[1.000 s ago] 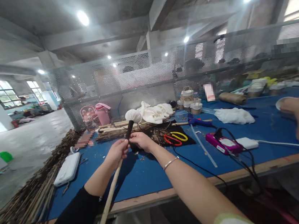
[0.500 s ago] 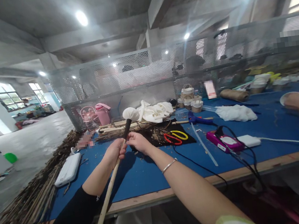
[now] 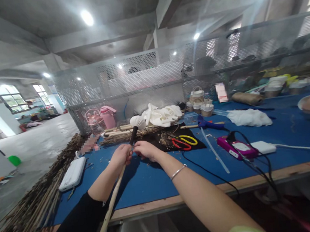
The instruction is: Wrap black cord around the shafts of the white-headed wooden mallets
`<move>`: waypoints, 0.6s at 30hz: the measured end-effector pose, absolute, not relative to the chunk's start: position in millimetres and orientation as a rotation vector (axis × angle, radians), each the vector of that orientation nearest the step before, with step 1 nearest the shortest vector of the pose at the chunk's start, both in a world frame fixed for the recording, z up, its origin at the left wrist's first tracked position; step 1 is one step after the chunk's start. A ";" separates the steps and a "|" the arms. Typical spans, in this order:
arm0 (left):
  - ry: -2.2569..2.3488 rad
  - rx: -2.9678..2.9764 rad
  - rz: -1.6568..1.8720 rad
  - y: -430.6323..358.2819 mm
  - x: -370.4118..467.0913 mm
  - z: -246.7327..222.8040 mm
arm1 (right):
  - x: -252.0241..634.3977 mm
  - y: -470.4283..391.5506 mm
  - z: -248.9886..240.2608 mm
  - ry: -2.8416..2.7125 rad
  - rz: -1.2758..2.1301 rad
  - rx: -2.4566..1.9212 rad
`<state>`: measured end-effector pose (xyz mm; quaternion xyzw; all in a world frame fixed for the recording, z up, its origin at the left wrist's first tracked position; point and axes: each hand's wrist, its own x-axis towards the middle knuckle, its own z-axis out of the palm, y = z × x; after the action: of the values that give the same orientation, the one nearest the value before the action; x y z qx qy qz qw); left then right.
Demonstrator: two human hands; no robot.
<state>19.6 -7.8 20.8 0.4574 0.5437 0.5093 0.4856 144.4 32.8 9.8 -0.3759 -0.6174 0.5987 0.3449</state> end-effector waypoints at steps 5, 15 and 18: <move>1.326 1.130 1.239 -7.6 19.6 20.1 | 144.9 35.3 10.3 -1.565 1.321 -1.016; 1.388 1.180 1.260 -7.0 21.1 17.0 | 136.3 39.2 1.1 -1.570 1.079 -1.113; 1.476 1.250 1.222 -4.9 18.2 12.7 | 141.8 44.8 0.7 -1.477 0.970 -1.128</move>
<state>18.2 -4.9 12.7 0.4975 0.5872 0.4863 0.4138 141.8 44.8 0.7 -0.4661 -0.6106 0.4011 0.4991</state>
